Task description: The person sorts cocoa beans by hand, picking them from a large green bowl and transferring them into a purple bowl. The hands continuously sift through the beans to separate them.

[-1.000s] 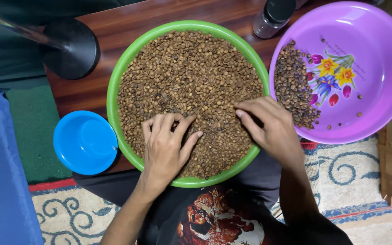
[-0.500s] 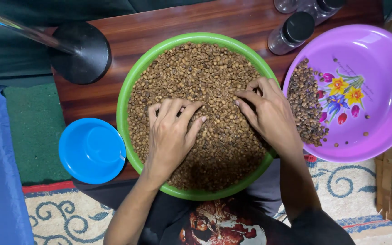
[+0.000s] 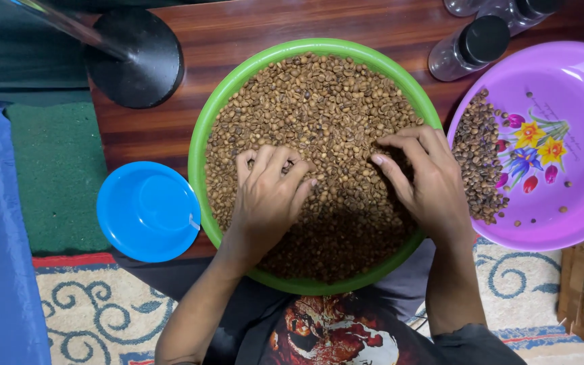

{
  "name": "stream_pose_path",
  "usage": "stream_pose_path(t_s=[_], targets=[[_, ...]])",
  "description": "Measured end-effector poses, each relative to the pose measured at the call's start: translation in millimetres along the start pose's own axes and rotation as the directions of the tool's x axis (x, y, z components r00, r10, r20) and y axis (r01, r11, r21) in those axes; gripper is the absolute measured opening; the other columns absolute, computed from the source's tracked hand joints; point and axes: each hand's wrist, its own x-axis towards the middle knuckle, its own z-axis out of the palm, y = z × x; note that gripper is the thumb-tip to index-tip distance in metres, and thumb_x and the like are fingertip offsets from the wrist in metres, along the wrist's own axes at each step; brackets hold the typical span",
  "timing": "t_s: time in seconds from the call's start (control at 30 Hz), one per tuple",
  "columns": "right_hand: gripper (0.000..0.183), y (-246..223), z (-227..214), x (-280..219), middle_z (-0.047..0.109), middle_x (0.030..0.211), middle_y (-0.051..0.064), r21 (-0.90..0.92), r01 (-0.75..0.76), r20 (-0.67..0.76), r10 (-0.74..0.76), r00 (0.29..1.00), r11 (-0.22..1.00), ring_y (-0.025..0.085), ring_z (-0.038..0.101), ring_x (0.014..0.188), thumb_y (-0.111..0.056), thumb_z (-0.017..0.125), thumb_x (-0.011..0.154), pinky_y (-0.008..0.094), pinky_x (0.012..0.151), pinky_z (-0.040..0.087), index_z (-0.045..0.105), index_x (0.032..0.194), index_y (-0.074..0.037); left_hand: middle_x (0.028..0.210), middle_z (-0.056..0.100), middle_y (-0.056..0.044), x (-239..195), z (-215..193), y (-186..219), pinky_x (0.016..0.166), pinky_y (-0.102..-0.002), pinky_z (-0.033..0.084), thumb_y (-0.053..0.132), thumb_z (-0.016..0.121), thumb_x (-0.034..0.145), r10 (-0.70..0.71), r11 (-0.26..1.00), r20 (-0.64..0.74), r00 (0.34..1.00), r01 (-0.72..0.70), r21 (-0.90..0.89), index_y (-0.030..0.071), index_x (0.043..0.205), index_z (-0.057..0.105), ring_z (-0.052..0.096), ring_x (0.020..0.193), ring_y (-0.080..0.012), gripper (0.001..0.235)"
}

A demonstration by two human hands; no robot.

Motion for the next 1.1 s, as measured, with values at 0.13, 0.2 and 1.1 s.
stream_pose_path(t_s=[0.13, 0.2, 1.1], targets=[[0.019, -24, -2, -1, 0.067, 0.11, 0.011, 0.082, 0.046, 0.062, -0.052, 0.997, 0.996, 0.033, 0.065, 0.103, -0.019, 0.071, 0.102, 0.044, 0.091, 0.054, 0.074, 0.116, -0.007, 0.099, 0.062, -0.004, -6, -4, 0, 0.097, -0.048, 0.035, 0.019, 0.065, 0.1, -0.018, 1.0, -0.003, 1.0, 0.018, 0.018, 0.013, 0.101, 0.073, 0.057, 0.102, -0.0226, 0.01], [0.019, -42, -6, 0, 0.068, 0.101, 0.017, 0.148, 0.081, 0.185, -0.108, 0.977, 0.986, 0.033, 0.065, 0.095, -0.016, 0.066, 0.101, 0.046, 0.087, 0.055, 0.075, 0.111, -0.002, 0.103, 0.061, -0.004, -10, -10, 2, 0.097, -0.048, 0.035, 0.02, 0.058, 0.104, -0.033, 0.999, -0.013, 0.999, 0.032, -0.031, 0.015, 0.111, 0.071, 0.057, 0.106, -0.0239, 0.015], [0.017, -62, 31, -31, 0.059, 0.111, 0.01, -0.059, 0.198, 0.262, -0.176, 0.949, 0.978, 0.027, 0.055, 0.093, -0.025, 0.068, 0.099, 0.04, 0.076, 0.05, 0.076, 0.107, -0.012, 0.108, 0.061, -0.008, -38, -25, 11, 0.097, -0.051, 0.037, 0.018, 0.063, 0.101, -0.07, 0.996, -0.018, 0.997, 0.069, -0.055, 0.009, 0.105, 0.075, 0.054, 0.113, -0.0254, 0.016]])
